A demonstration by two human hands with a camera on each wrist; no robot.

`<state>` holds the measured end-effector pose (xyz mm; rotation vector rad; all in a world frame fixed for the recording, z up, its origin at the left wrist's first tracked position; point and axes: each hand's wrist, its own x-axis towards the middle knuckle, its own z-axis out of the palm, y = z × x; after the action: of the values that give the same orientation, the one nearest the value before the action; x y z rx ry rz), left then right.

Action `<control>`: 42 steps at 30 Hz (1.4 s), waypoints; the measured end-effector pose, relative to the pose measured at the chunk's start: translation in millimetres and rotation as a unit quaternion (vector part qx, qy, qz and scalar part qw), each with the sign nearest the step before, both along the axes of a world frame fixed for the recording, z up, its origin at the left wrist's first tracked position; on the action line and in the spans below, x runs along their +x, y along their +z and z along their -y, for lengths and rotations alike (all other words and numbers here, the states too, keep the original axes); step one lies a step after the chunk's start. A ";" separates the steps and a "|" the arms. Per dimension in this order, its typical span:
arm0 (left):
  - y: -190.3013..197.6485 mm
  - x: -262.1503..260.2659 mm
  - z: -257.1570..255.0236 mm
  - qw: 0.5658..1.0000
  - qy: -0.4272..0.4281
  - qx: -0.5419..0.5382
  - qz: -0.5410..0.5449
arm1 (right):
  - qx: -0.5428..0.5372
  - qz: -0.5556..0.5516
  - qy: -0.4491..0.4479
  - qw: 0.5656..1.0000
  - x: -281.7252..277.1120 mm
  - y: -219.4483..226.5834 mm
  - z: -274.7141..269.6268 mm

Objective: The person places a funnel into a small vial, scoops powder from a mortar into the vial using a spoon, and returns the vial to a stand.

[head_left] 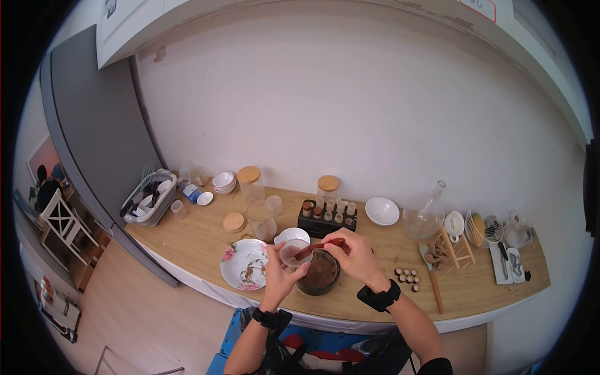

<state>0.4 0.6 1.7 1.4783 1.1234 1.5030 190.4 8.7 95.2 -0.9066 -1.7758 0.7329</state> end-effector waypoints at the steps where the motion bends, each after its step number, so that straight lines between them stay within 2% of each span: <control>1: 0.0 -0.2 -0.4 1.000 0.000 0.000 0.000 | 0.007 -0.014 0.000 1.000 -0.3 -1.5 -1.2; 6: 1.8 1.2 0.9 1.000 -0.003 -0.006 0.008 | -0.022 0.016 0.014 1.000 -0.2 -4.1 0.8; 12: 8.7 2.5 4.6 1.000 0.010 -0.007 -0.017 | -0.054 -0.055 0.016 0.997 5.1 -9.8 -2.2; 14: 3.2 1.5 2.4 1.000 0.005 -0.005 -0.007 | -0.071 -0.162 -0.001 0.984 12.6 -8.7 -3.4; 15: 0.3 1.1 1.1 1.000 -0.002 -0.004 0.003 | -0.072 -0.163 -0.001 0.984 16.5 -10.5 -3.1; 18: -4.0 0.9 -0.3 1.000 0.006 0.001 0.013 | -0.115 -0.269 -0.057 0.954 28.2 -24.8 -2.6; 20: -3.6 0.9 -0.4 1.000 0.005 0.000 0.013 | -0.140 -0.265 -0.071 0.952 33.9 -46.9 -2.8; 23: -3.4 1.6 -0.2 1.000 0.006 -0.001 0.013 | -0.172 -0.208 -0.117 0.956 36.5 -98.3 -8.7; 25: -2.8 1.7 0.8 1.000 0.008 -0.003 0.011 | -0.170 -0.170 -0.105 0.965 36.7 -138.3 -13.1; 27: 0.2 1.8 1.7 1.000 0.007 -0.004 0.010 | -0.164 -0.133 -0.091 0.973 38.1 -157.6 -8.5; 29: 0.9 0.9 0.2 1.000 0.003 0.001 0.007 | -0.246 -0.078 -0.106 0.960 44.3 -161.2 -9.9; 33: -0.8 -0.6 0.0 1.000 -0.009 -0.011 0.004 | -0.268 -0.078 -0.066 0.958 52.0 -157.6 -13.1; 34: -0.4 0.2 0.0 1.000 -0.010 -0.012 0.005 | -0.185 0.064 -0.105 0.975 50.1 -145.5 -10.8; 35: 0.4 0.7 0.3 1.000 -0.009 -0.011 0.006 | -0.096 0.205 -0.141 0.964 47.0 -134.7 -8.1; 36: 0.7 0.9 0.6 1.000 -0.008 -0.009 0.006 | -0.096 0.205 -0.141 0.964 41.2 -127.1 -4.4; 38: -1.8 0.3 -0.5 1.000 -0.010 -0.010 0.007 | 0.079 0.346 -0.244 0.903 22.6 -115.9 2.3; 39: -3.1 0.0 -1.1 1.000 -0.012 -0.009 0.009 | 0.078 0.345 -0.244 0.903 13.5 -112.7 3.1; 41: -4.8 -0.1 -2.6 1.000 -0.012 -0.007 0.008 | 0.079 0.277 -0.186 0.939 -5.2 -108.2 2.4; 42: -5.2 0.1 -2.9 1.000 -0.011 -0.005 0.007 | 0.078 0.276 -0.187 0.939 -15.0 -108.8 0.8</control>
<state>0.5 3.5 -3.5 1.4665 1.1013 1.4875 175.4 8.0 -13.6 -1.3829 -2.0151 0.0834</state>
